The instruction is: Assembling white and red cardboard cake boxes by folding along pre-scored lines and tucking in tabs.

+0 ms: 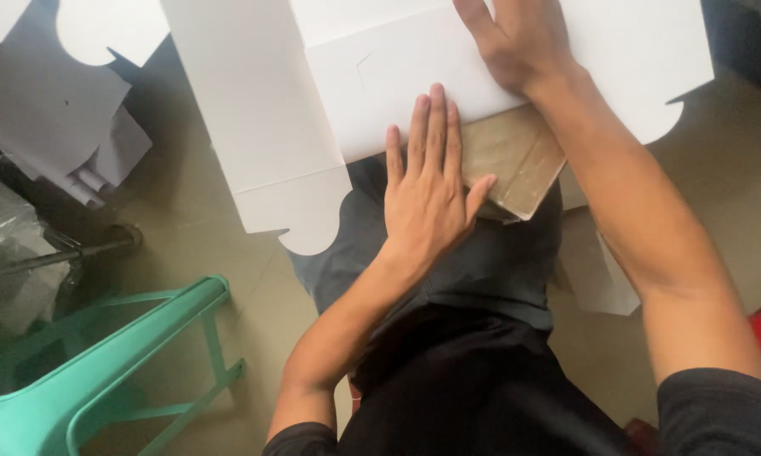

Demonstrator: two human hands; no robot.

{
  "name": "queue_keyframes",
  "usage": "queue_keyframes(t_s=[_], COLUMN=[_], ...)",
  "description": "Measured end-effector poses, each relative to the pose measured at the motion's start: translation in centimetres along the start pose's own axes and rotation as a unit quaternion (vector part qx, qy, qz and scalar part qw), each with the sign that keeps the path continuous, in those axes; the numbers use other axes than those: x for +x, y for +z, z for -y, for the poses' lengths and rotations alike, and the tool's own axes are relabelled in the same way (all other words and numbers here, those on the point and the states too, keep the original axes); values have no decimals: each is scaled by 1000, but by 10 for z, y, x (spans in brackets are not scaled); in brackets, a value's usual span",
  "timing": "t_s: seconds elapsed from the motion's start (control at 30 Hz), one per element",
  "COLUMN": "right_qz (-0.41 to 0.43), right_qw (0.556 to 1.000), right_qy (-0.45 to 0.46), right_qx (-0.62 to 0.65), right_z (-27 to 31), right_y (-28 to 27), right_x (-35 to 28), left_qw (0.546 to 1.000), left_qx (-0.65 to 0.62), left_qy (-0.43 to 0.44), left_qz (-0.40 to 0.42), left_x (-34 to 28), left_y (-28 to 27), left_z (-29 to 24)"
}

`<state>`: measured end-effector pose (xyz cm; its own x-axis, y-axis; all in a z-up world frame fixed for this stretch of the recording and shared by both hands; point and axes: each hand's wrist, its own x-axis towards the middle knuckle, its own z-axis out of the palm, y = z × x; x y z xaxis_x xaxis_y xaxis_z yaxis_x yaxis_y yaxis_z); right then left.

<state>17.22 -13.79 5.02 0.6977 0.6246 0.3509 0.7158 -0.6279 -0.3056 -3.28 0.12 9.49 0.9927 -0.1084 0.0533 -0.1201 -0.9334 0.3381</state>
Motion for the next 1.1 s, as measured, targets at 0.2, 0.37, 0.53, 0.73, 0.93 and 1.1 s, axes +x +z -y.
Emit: queue_keyframes(t_s=[0.2,0.37,0.53,0.73,0.93,1.1], right_qz=[105,233,236,209,191,189], right_qw=[993,970,963,967,967,973], right_qy=[11,65,120,102,115,81], right_qx=[-46,-13,-59,-106,-124,-104], right_z=[57,63,62,59,67,59], right_y=[-52,-63,-66,-43,-23,-28], right_x=[-49,-55,-36,-24,-1,6], left_qw=[1000,998,999,995,891,772], left_qx=[-22,8,-7,-61,-362,-517], left_qy=[-12,-2,33,78,133,-164], left_qz=[12,58,22,-29,-240,-330], left_x=[37,71,60,-14,-35,-87], left_y=[18,4,16,17,40,66], left_z=[1,-2,-8,-28,9,69])
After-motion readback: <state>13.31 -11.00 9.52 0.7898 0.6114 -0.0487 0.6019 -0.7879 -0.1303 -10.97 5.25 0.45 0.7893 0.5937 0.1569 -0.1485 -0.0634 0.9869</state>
